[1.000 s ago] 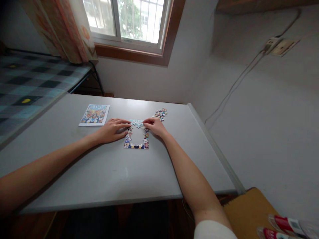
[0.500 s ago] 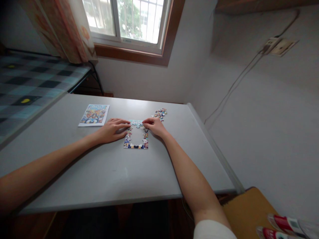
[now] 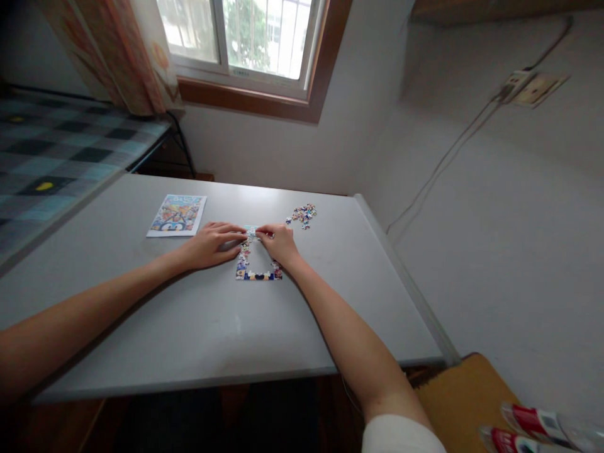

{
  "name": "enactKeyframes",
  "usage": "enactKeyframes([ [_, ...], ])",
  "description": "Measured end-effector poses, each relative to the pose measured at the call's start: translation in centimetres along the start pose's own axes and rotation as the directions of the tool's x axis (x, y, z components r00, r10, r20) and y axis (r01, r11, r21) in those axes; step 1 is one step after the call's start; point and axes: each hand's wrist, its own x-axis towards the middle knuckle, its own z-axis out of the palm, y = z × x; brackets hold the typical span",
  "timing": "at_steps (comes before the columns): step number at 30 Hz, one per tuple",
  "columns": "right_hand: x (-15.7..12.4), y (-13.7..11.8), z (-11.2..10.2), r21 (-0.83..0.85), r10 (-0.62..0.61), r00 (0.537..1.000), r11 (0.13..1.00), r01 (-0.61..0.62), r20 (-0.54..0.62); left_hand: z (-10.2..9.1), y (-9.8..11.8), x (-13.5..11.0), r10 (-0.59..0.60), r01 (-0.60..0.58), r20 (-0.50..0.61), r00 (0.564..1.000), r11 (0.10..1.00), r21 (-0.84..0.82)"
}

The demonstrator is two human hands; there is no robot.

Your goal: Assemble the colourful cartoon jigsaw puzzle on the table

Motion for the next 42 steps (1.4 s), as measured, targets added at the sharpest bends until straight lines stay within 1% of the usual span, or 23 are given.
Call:
enactKeyframes([
  [6, 0.2, 0.0, 0.2, -0.04, 0.0, 1.0, 0.999, 0.001, 0.021, 0.0, 0.2, 0.1, -0.002, 0.001, -0.018, 1.0, 1.0, -0.009],
  [12, 0.2, -0.2, 0.2, -0.16, -0.013, 0.999, 0.987, 0.019, 0.036, 0.1, 0.1, 0.2, -0.011, 0.011, -0.016, 1.0, 1.0, -0.004],
  [16, 0.2, -0.2, 0.3, -0.21, -0.01, 0.999, 0.978, 0.018, 0.04, 0.2, 0.1, 0.1, -0.003, 0.003, -0.017, 1.0, 1.0, 0.015],
  [25, 0.1, -0.6, 0.3, -0.326, -0.048, 0.996, 0.943, 0.069, 0.073, 0.2, 0.0, 0.0, 0.02, -0.02, -0.002, 1.0, 0.999, 0.037],
  [30, -0.1, -0.8, -0.2, -0.327, -0.071, 0.996, 0.941, 0.087, 0.06, 0.2, 0.0, 0.0, 0.021, -0.021, -0.002, 1.0, 0.998, 0.064],
  [35, -0.2, -0.5, -0.9, -0.302, -0.073, 0.995, 0.949, 0.089, 0.063, 0.0, 0.1, 0.0, 0.017, -0.017, 0.008, 1.0, 0.997, 0.076],
  [42, -0.2, 0.2, -0.9, -0.299, -0.106, 0.986, 0.944, 0.139, 0.125, 0.1, 0.0, 0.0, 0.017, -0.018, 0.009, 1.0, 0.998, 0.065],
])
